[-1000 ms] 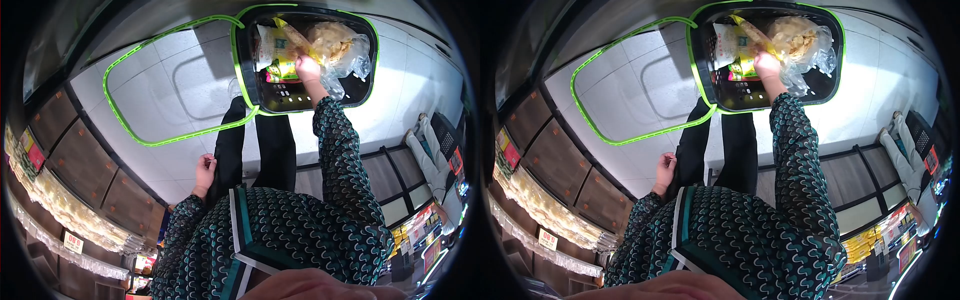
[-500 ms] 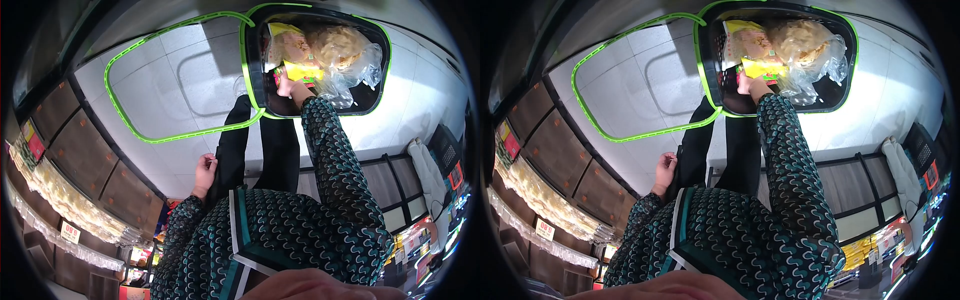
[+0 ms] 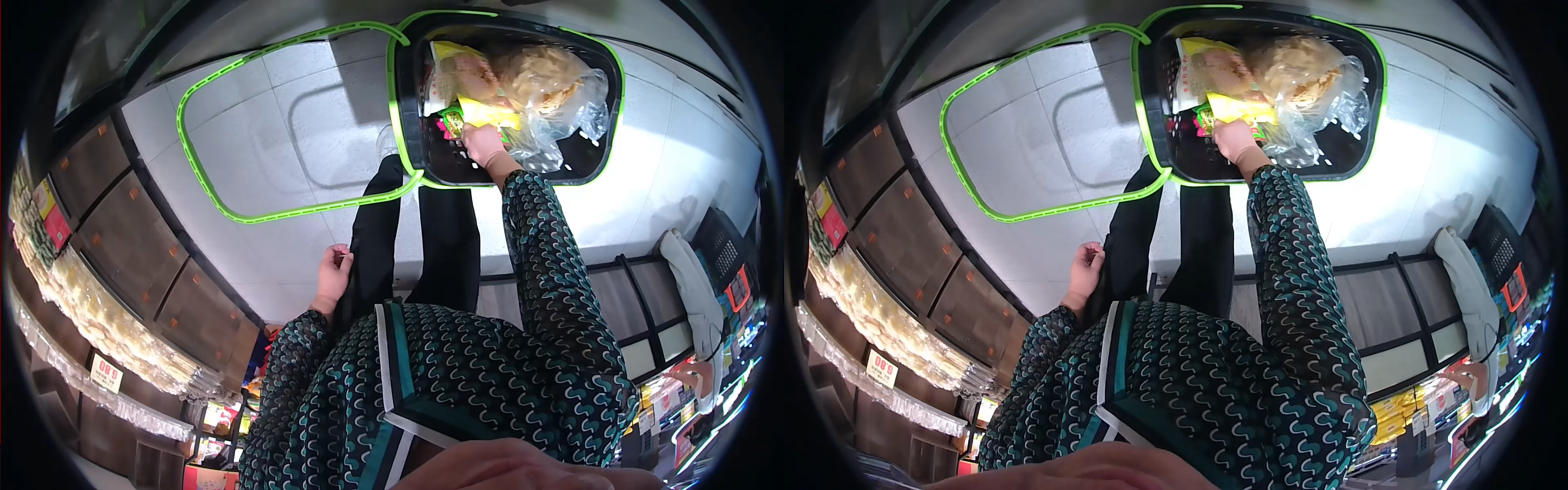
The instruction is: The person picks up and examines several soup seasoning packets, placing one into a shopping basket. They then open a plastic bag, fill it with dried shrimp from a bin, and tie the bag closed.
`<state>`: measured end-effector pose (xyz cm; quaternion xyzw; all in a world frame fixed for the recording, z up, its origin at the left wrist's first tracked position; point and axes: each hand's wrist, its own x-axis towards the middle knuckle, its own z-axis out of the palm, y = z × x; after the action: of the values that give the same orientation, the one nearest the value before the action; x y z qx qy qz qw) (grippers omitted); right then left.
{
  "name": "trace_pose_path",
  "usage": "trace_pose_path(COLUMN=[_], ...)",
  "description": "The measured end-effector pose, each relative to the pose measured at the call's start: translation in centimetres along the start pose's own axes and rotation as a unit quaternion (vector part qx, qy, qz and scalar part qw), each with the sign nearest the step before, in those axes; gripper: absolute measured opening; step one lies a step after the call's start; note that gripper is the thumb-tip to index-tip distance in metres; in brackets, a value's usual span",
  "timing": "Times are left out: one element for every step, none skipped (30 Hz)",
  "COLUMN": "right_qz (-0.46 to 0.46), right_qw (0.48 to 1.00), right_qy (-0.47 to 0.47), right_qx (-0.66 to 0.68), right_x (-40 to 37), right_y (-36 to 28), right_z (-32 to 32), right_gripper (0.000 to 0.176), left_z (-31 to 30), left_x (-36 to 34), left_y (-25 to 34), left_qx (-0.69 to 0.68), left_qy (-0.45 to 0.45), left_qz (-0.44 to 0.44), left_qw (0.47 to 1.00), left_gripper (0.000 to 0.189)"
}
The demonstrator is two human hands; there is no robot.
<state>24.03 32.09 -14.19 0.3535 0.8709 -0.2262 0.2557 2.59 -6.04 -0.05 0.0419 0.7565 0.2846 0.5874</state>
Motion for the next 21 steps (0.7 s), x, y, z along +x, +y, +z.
trace_pose_path(right_qz=[-0.040,-0.095,-0.095,-0.133,-0.170,-0.173,-0.173,-0.167,-0.161,-0.157,-0.155,-0.149,-0.146,-0.150,-0.147,-0.148,-0.149,-0.160,-0.156,-0.164,-0.171], right_qw=[0.995,0.992,0.992,0.987,0.980,0.977,0.976,0.972,0.967,0.966,0.966,0.965,0.963,0.958,0.958,0.957,0.957,0.951,0.951,0.948,0.946], right_qy=[-0.039,0.038,0.041,0.062,0.082,0.111,0.115,0.156,0.195,0.203,0.206,0.216,0.224,0.244,0.247,0.248,0.247,0.261,0.266,0.266,0.263], right_qx=[-0.077,-0.073,-0.074,-0.070,-0.067,-0.057,-0.059,-0.048,-0.037,-0.029,-0.033,-0.018,0.003,0.015,0.014,0.026,0.038,0.041,0.040,0.059,0.077], right_x=[-0.4,-1.4,-1.9,-2.4,-3.0,-3.8,-4.6,-5.4,-6.6,-8.0,-9.6,-11.3,-11.5,-13.1,-14.8,-16.3,-17.6,-18.7,-19.8,-19.0,-20.1], right_y=[-0.5,0.1,-0.2,-0.6,-1.2,-1.4,-2.0,-2.9,-3.6,-4.1,-4.8,-5.7,-6.8,-7.9,-9.2,-10.6,-11.9,-13.2,-14.6,-15.9,-17.2], right_z=[-0.6,-1.1,-1.4,-1.7,-2.2,-2.3,-2.9,-4.3,-5.5,-7.0,-8.8,-10.6,-10.9,-12.8,-14.8,-16.3,-18.0,-19.6,-21.1,-21.1,-22.7], right_gripper=[0.012,0.010,0.010,0.009,0.009,0.008,0.008,0.008,0.007,0.006,0.006,0.007,0.009,0.011,0.011,0.011,0.011,0.009,0.009,0.008,0.008], left_z=[-0.3,0.1,-0.2,-0.5,-0.7,-0.4,-0.6,-0.8,-0.7,-0.5,-0.1,0.4,0.6,1.1,1.6,2.1,2.4,2.7,2.7,2.3,2.2], left_x=[0.2,0.4,0.6,0.6,0.7,1.0,1.1,1.2,1.4,1.3,0.9,0.3,1.2,0.3,-0.5,-1.0,-1.7,-2.4,-2.9,-1.2,-1.7], left_y=[-0.2,0.2,0.7,1.2,2.0,2.7,3.6,4.9,6.3,7.6,9.6,11.8,13.3,15.6,17.6,19.2,20.8,22.3,23.4,23.5,24.5], left_qx=[0.013,0.011,0.043,0.076,0.076,0.117,0.159,0.159,0.211,0.262,0.275,0.287,0.306,0.322,0.329,0.336,0.337,0.358,0.378,0.380,0.364], left_qy=[0.003,0.001,0.010,0.020,0.022,0.027,0.034,0.035,0.028,0.021,0.017,0.014,0.003,-0.010,-0.021,-0.032,-0.034,-0.024,-0.013,-0.012,-0.020], left_qz=[0.000,0.007,-0.004,-0.015,-0.012,0.013,0.041,0.046,0.121,0.195,0.244,0.293,0.313,0.336,0.363,0.391,0.396,0.437,0.478,0.484,0.517], left_qw=[1.000,1.000,0.999,0.997,0.997,0.993,0.986,0.986,0.969,0.945,0.930,0.912,0.899,0.885,0.871,0.856,0.854,0.825,0.793,0.788,0.774], left_gripper=[0.021,0.021,0.022,0.023,0.023,0.026,0.029,0.029,0.034,0.039,0.045,0.051,0.059,0.068,0.077,0.087,0.087,0.092,0.098,0.098,0.100])
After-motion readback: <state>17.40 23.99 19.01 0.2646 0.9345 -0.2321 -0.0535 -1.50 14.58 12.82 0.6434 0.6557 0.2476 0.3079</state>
